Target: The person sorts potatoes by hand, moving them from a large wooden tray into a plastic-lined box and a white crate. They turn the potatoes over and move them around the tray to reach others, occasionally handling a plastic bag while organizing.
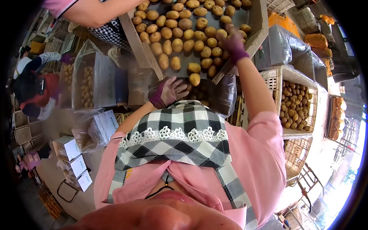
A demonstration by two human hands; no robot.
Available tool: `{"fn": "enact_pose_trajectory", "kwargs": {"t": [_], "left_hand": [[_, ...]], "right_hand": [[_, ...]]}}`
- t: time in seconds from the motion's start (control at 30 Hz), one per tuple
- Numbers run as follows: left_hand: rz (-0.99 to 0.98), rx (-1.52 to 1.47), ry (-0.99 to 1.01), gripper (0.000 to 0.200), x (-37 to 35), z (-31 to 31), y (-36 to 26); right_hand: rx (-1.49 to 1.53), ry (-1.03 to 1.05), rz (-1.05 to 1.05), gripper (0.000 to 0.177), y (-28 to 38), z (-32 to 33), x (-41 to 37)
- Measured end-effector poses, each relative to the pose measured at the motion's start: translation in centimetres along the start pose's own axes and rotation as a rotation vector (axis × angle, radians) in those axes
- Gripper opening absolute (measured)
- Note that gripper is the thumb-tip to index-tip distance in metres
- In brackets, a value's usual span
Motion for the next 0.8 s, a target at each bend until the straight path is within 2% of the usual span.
{"fn": "enact_pose_trajectory", "kwargs": {"t": [0.07,0.1,0.13,0.2,0.23,0.3,0.33,0.37,0.43,0.5,0.53,0.57,0.63,0.67,0.7,0.77,0.8], "left_hand": [[0.044,-0.099,0.087,0.069,-0.3,-1.4,0.2],[0.068,-0.148,0.129,0.071,-0.5,-2.0,0.4],[-0.018,0.016,-0.008,0.101,-0.9,-1.6,-0.5],[-0.02,-0.034,0.043,0.101,-0.5,-2.3,-0.9],[-0.021,-0.063,0.071,0.1,-0.3,-2.7,-1.0],[-0.062,-0.066,0.059,0.097,-1.2,-3.5,-1.8],[-0.087,-0.068,0.052,0.095,-1.8,-4.1,-2.4],[-0.114,-0.07,0.043,0.094,-2.1,-4.3,-3.0],[-0.009,-0.176,-0.013,0.095,-1.2,-3.0,-1.5],[0.101,-0.344,-0.013,0.097,0.9,-0.5,0.6],[0.043,-0.242,0.026,0.098,0.6,-1.0,0.3],[0.016,-0.225,-0.046,0.096,0.4,-0.6,0.3],[-0.043,-0.184,-0.192,0.093,-0.4,-0.4,-0.4],[-0.022,-0.214,-0.074,0.089,0.6,0.0,-0.3],[-0.005,-0.208,-0.099,0.088,0.6,0.3,-0.2],[0.025,-0.207,-0.148,0.085,0.5,0.9,-0.1],[-0.043,-0.068,-0.029,0.082,0.0,-0.1,-1.0]], "right_hand": [[0.047,-0.503,0.081,0.071,-4.9,4.4,6.9],[-0.27,-0.573,-0.125,0.075,-2.4,2.2,4.0],[-0.231,-0.581,-0.077,0.078,-0.2,-1.6,2.0],[-0.502,-0.213,0.048,0.082,5.2,-9.3,-2.4],[-0.49,-0.041,0.221,0.074,6.2,-13.5,-4.2],[-0.675,0.214,0.349,0.068,8.2,-17.3,-10.4],[-0.445,0.38,0.442,0.062,6.9,-19.5,-11.2],[-0.361,0.43,0.468,0.055,5.6,-20.0,-10.3],[-0.19,0.539,0.51,0.041,7.4,-18.8,-10.7],[0.007,0.356,0.463,0.034,11.4,-15.9,-9.7],[-0.027,0.076,0.84,0.03,15.1,-14.2,-10.0],[-0.185,-0.135,1.039,0.033,16.8,-13.6,-10.4],[-0.615,0.02,0.918,0.044,15.0,-16.8,-8.9],[-0.63,0.011,1.048,0.056,11.2,-19.5,-7.8],[-0.777,0.155,0.993,0.063,10.9,-18.8,-9.0],[-0.775,0.264,0.946,0.061,8.1,-17.8,-10.4],[-0.645,0.485,0.884,0.057,6.7,-16.7,-11.1]]}}
Point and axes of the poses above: each hand's wrist, its own x-axis towards the middle knuckle, its own z-axis out of the back of the hand, y = z × x, the point moved 10 cm from there along x, towards the middle knuckle, and after that the axes turned 8 degrees about x, right-handed, at the moved point
